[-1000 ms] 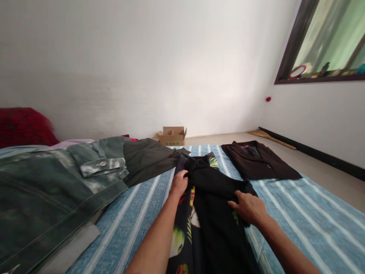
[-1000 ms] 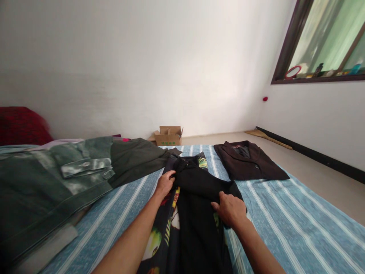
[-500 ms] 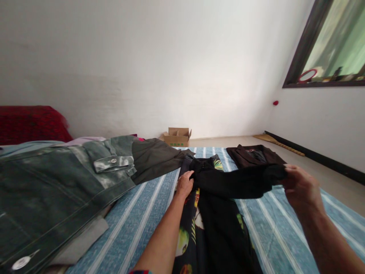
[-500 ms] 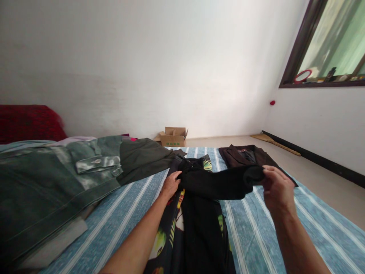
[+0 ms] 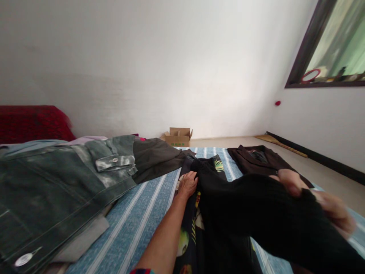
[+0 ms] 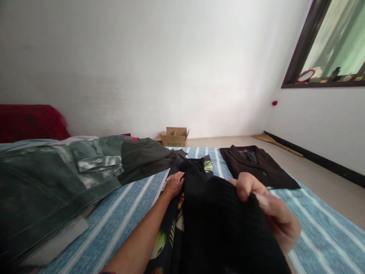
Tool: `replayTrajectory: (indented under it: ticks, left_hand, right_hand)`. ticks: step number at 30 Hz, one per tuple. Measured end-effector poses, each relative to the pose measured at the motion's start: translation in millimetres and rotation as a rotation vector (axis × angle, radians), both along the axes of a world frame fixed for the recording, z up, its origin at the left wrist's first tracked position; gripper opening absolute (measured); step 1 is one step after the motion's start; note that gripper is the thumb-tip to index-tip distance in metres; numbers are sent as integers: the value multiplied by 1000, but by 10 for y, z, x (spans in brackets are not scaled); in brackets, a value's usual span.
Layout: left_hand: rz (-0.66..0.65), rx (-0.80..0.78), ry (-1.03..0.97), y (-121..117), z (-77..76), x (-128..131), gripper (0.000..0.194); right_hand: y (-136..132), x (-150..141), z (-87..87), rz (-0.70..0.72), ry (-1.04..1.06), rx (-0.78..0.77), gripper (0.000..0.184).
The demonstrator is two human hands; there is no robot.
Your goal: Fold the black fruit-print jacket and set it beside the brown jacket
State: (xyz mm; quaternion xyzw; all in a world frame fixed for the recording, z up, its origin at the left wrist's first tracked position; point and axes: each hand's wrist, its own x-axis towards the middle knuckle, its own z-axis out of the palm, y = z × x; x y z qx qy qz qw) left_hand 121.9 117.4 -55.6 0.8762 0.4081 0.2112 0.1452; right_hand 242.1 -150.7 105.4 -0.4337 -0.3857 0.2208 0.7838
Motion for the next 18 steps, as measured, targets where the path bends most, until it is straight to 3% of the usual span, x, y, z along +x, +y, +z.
replayTrajectory:
  ticks: [5, 9, 13, 18]
  left_hand:
    - [-8, -53, 0, 34, 21, -8, 31]
    - [-57, -136, -35, 56, 83, -58, 48]
    - [-123, -210, -100, 65, 149, -131, 59]
    - [-153, -253, -117, 60, 181, -168, 60]
  right_hand:
    - [114, 227, 61, -44, -22, 130, 26]
    - [98, 540, -35, -81, 37, 225, 21]
    - [46, 659, -192, -26, 242, 149, 13]
    - [61, 639, -266, -12, 169, 53, 17]
